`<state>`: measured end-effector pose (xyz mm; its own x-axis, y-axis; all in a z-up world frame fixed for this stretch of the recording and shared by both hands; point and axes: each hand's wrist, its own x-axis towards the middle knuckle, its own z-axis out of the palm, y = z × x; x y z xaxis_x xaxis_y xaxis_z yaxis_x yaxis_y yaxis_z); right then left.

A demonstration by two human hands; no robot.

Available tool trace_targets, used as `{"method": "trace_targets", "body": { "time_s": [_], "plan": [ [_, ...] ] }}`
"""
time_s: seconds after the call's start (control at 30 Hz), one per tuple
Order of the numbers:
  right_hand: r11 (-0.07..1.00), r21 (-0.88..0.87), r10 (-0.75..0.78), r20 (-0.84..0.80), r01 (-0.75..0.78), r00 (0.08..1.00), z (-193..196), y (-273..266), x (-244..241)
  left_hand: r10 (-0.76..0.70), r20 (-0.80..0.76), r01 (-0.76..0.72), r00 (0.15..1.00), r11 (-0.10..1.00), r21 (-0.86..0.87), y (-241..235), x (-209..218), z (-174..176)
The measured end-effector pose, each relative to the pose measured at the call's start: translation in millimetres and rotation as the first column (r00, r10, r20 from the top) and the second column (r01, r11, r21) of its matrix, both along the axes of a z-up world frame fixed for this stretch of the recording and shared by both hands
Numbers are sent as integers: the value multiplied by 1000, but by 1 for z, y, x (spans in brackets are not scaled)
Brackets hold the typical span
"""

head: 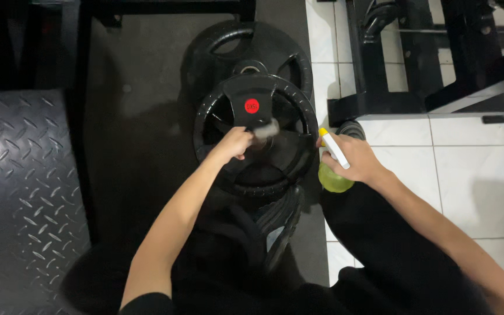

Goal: The person cleans a stack of black weight plates on the floor by spraying them with a cleaning solution and wiping them with a cloth. The person flips the top plate over to clean both sides and continues wiping the surfaces.

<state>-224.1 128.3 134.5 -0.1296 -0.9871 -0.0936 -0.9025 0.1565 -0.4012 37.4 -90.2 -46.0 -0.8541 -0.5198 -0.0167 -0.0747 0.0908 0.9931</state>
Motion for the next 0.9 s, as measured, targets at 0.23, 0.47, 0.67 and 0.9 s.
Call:
{"method": "trace_targets", "body": {
  "time_s": [0.23,0.47,0.67,0.9],
  "plan": [
    [999,-46,25,24,-23,999,0,2,0,295,447,-495,845,749,442,6,27,85],
    [999,-41,16,17,-15,1000,-1,0,-1,557,336,-561,760,822,-94,17,50,193],
    [1000,12,12,8,-12,1000,4,-1,2,289,585,309,758,630,-713,52,55,133],
    [1000,15,24,21,-24,999,6,-3,5,352,354,227,867,354,-907,58,23,64]
  ]
}}
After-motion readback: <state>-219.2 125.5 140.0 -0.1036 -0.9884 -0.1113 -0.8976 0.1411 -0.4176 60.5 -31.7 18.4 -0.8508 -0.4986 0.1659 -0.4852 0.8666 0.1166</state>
